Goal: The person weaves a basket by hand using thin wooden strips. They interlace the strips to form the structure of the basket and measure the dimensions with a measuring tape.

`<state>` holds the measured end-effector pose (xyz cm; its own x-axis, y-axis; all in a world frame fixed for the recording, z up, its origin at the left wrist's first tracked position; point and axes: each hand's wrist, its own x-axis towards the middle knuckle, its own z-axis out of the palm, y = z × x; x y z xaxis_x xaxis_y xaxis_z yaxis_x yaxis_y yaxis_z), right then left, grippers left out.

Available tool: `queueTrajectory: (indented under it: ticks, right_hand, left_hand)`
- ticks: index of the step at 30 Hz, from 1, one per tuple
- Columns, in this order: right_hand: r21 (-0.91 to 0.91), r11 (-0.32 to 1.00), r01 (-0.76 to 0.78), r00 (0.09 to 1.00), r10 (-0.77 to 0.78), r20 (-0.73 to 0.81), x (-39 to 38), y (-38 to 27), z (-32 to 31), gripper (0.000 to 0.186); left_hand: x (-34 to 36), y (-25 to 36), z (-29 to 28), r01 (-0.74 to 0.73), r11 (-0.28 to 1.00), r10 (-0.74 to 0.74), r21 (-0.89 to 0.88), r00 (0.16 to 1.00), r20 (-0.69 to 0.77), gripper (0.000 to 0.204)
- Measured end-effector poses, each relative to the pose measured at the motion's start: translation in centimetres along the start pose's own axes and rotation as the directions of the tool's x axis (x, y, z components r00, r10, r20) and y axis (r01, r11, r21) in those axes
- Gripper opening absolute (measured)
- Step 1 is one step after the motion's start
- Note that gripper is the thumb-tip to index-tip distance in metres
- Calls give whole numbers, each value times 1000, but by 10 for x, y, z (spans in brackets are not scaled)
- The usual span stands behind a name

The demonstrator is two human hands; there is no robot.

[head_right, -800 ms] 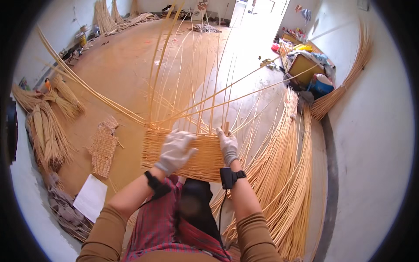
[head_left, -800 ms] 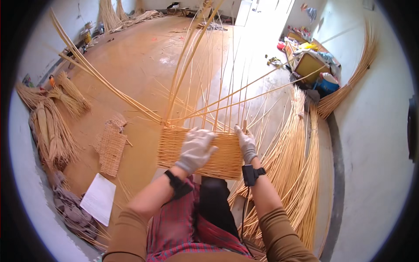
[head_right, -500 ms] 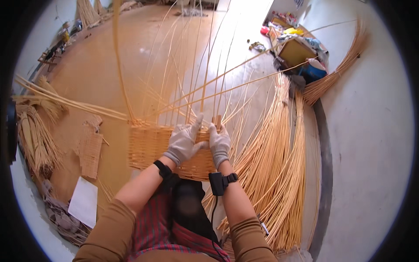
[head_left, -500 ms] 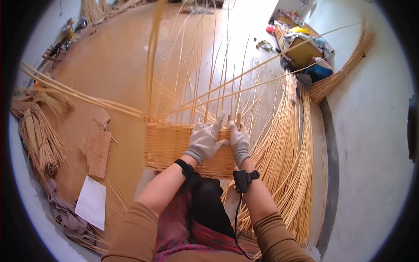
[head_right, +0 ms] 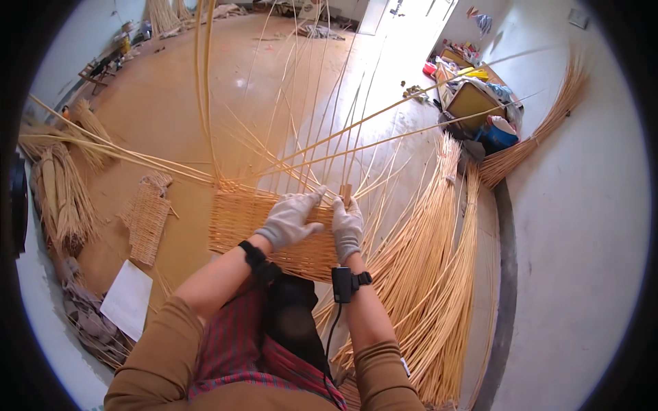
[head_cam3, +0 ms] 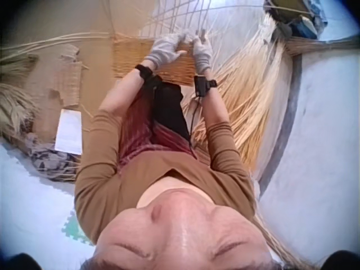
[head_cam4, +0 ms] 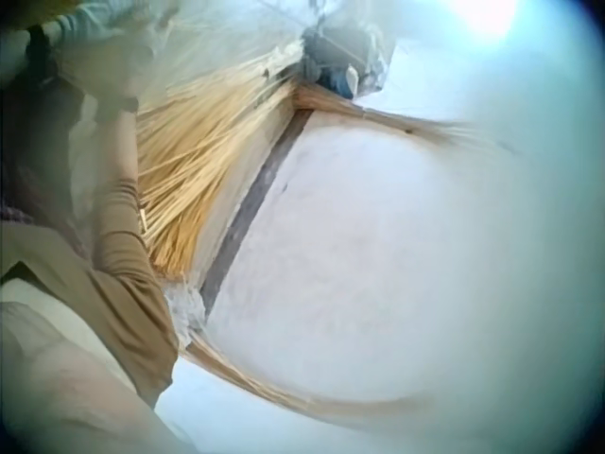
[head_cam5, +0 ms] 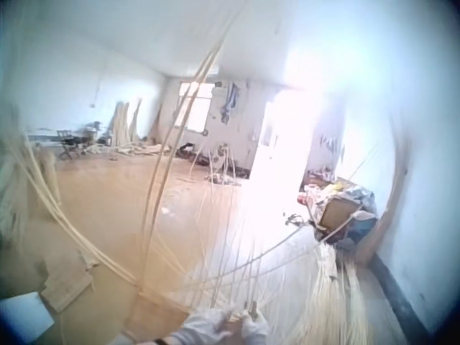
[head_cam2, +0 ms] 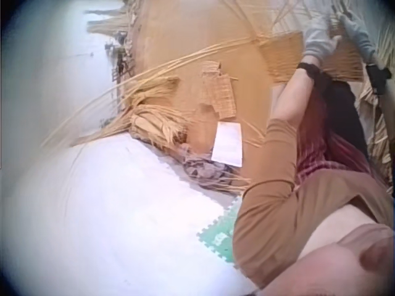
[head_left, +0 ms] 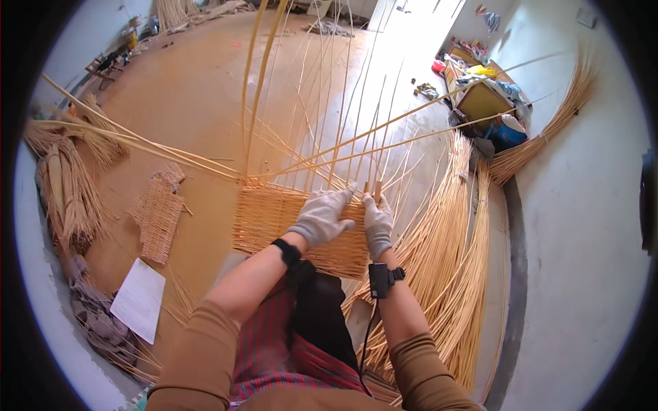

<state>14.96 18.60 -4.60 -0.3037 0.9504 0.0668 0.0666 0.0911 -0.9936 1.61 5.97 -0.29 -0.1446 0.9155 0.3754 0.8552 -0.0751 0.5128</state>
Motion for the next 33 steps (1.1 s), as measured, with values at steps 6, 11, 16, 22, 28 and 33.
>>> queueTrajectory:
  ticks: [6, 11, 16, 22, 28, 33]
  right_hand:
    - [180, 982, -51, 999, 48, 19, -11, -11, -22, 25]
    - [299, 952, -67, 996, 46, 77, -28, -45, -10, 27]
    - [400, 916, 24, 998, -43, 38, -80, -94, -34, 31]
    - [318, 946, 64, 998, -52, -45, -147, -29, -56, 36]
    - [391, 920, 35, 998, -13, -58, -189, 26, -43, 22]
    - [-2, 990, 139, 987, -138, -85, -193, 8, -47, 33]
  left_hand:
    - [-143, -137, -55, 449, 767, -642, -458, 542, -542, 44]
    - [-145, -133, -83, 287, 550, -562, -784, 822, -93, 52]
    - [-164, -68, -114, 151, 398, -573, -905, 811, -117, 54]
    - [-269, -78, -82, 513, 473, -735, -716, 678, 0, 46]
    - [-312, -31, -59, 317, 556, -687, -768, 695, -211, 52]
    - [-319, -22, -70, 424, 703, -636, -571, 733, -240, 54]
